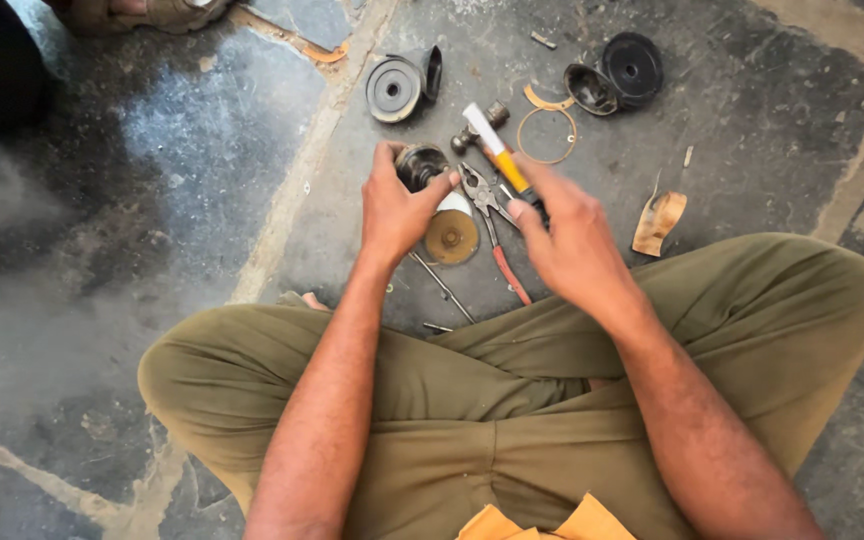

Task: The person sits on the floor and uses a hammer and screwdriver to work on a circular mechanical component. They repeatedly strike a pin or rivet on the part, then use the screwdriver to pry and adjust internal components. The task involves disassembling or modifying the part using hand tools.

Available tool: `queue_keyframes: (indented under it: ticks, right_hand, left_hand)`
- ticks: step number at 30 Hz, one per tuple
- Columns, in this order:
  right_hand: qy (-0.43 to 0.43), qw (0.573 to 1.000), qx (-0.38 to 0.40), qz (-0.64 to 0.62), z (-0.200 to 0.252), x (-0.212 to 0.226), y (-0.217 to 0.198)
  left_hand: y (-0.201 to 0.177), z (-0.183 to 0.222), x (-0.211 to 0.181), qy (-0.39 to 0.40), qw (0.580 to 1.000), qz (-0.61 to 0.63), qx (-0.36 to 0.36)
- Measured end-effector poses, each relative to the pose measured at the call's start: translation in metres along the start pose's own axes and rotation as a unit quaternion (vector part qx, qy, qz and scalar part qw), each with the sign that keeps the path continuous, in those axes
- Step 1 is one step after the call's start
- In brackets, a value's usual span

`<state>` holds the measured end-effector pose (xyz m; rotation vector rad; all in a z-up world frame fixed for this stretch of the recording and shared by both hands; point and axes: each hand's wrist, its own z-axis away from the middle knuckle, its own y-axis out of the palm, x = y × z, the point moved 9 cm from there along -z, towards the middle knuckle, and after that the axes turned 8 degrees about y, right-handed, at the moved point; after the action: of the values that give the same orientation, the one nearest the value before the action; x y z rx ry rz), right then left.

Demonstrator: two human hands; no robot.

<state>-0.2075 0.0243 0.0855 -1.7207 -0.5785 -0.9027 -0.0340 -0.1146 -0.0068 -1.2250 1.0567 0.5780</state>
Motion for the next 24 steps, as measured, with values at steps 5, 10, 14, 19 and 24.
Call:
queue_keyframes:
  ticks: [5, 10, 14, 19, 24]
  right_hand:
    - [0.224, 0.961, 0.153, 0.048, 0.015, -0.006, 0.025]
    - [0.136, 0.984, 0.113, -0.003, 0.012, 0.009, 0.03]
    - [0.183, 0.974, 0.133, -0.011, 0.014, -0.005, 0.04]
    - [0.112, 0.988, 0.1, -0.043, 0.016, 0.004, 0.042]
    - [0.196, 0.972, 0.112, -0.069, 0.023, -0.021, 0.054]
  left_hand:
    - [0.003, -0.001, 0.012, 0.0, 0.996, -0.091, 0.011]
    - [0.011, -0.002, 0.014, 0.025, 0.996, -0.078, 0.029]
    - [0.013, -0.002, 0.016, 0.02, 0.997, -0.062, 0.033]
    - [0.011, -0.003, 0.017, 0.016, 0.997, -0.073, 0.03]
    - [0.014, 0.001, 0.006, 0.053, 0.994, -0.089, 0.032]
